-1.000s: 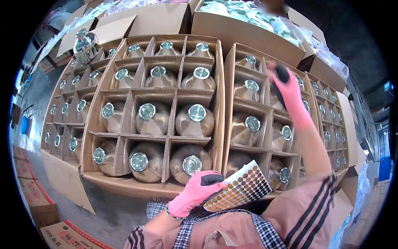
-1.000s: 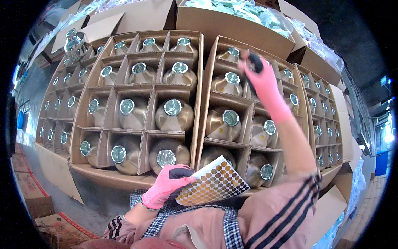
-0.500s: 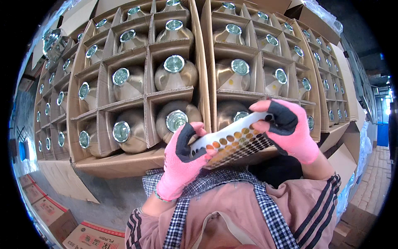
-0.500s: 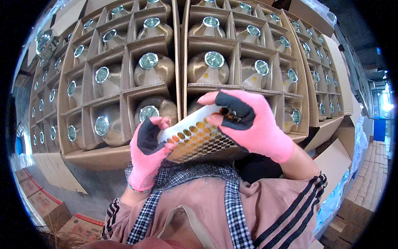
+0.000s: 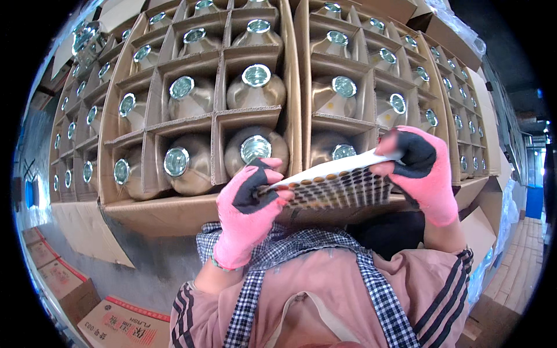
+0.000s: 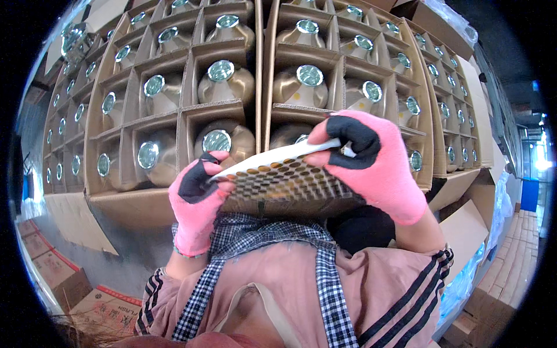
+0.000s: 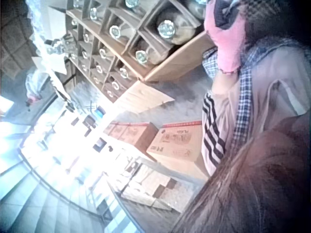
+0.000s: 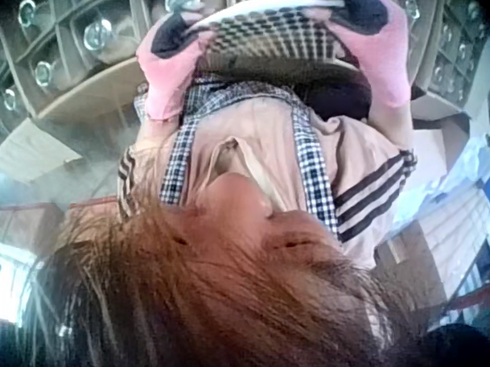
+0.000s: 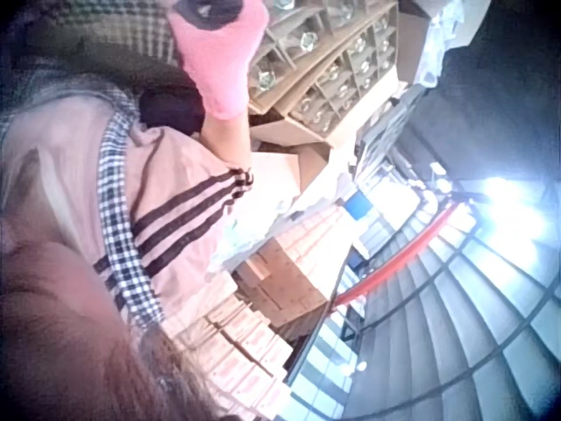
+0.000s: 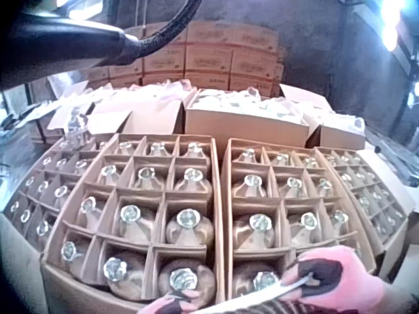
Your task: The person applies small circular stickers to the tops of glass jars arranged in a cardboard box. They peel individual stickers from a sheet and press them onto the jar lids one by one.
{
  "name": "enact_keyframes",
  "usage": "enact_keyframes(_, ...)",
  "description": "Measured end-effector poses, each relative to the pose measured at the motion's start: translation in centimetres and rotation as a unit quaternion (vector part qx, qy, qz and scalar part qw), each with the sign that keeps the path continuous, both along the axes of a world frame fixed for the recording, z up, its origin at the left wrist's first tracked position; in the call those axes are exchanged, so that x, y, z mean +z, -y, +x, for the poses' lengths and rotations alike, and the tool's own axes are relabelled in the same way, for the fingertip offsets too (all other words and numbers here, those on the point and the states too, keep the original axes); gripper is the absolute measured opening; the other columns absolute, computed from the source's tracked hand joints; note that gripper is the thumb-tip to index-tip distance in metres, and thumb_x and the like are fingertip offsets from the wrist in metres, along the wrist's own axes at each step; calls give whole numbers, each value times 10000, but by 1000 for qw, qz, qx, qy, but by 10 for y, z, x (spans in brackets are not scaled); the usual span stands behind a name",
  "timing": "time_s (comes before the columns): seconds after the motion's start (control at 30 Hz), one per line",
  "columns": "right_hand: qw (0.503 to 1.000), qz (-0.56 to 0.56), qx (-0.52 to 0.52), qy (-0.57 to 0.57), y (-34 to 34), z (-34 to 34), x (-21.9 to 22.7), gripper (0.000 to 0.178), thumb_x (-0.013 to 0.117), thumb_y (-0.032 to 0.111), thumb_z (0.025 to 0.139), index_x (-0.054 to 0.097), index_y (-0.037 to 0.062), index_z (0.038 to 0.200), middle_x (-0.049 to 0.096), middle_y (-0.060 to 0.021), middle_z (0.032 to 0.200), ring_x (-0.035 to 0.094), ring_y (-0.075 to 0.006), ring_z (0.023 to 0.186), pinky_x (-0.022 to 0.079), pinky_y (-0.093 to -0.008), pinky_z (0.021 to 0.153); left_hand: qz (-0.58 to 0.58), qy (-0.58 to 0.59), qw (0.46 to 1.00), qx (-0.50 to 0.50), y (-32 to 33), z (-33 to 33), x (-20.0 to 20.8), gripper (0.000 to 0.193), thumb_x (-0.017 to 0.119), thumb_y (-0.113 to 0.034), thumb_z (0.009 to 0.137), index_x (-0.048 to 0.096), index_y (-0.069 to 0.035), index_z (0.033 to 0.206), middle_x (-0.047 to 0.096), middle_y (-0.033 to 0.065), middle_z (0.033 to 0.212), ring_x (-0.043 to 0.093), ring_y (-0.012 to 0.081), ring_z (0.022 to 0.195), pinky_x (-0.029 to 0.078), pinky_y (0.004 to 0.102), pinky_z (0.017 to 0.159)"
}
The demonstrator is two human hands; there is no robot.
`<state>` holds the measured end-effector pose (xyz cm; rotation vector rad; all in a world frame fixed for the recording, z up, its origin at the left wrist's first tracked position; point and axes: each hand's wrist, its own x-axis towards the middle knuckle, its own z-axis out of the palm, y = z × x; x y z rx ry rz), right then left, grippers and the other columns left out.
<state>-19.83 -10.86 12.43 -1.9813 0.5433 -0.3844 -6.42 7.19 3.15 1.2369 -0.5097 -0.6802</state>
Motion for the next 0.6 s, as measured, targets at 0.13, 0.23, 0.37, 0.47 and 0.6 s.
enact_keyframes(0.13, 995, -83, 61, -4, 11, 0, -2, 145, 680, -37, 622, 603, 3, 738, 569, -50, 740, 533, -132, 712, 420, -248, 668, -22, -3, 1000, -4, -6, 8, -1, 107, 616, 67, 652, 586, 76, 754, 573, 175, 968, 536, 124, 766, 414, 199, 612)
enact_keyframes(0.23, 993, -96, 59, 23, 10, 2, -5, 133, 664, -55, 621, 597, -1, 722, 569, -56, 748, 535, -142, 719, 423, -257, 679, -45, -17, 999, 11, -4, 9, -5, 90, 618, 50, 654, 587, 78, 734, 577, 182, 969, 529, 115, 736, 398, 190, 592)
enact_keyframes(0.37, 998, 22, 40, 40, 9, 2, -8, 119, 649, -69, 630, 587, -11, 713, 567, -70, 751, 539, -145, 721, 425, -255, 684, -104, -23, 994, 6, 2, 10, -18, 152, 691, -33, 623, 594, 41, 714, 585, 180, 961, 535, 163, 840, 407, 241, 689)
enact_keyframes(0.47, 992, 106, 55, 33, 12, -1, -8, 101, 640, -77, 656, 576, -25, 714, 565, -66, 751, 545, -132, 718, 429, -244, 678, -161, -140, 977, -26, 9, 6, -11, 295, 786, -156, 557, 602, -1, 728, 591, 157, 949, 530, 211, 916, 400, 307, 790)
enact_keyframes(0.6, 994, 91, 39, 54, 9, -5, -13, 135, 638, -62, 673, 571, -21, 783, 579, -68, 766, 557, -131, 731, 437, -250, 685, -105, -78, 991, -40, 12, 10, -30, 248, 752, -114, 593, 600, 19, 737, 525, 72, 721, 532, 241, 840, 411, 368, 800)
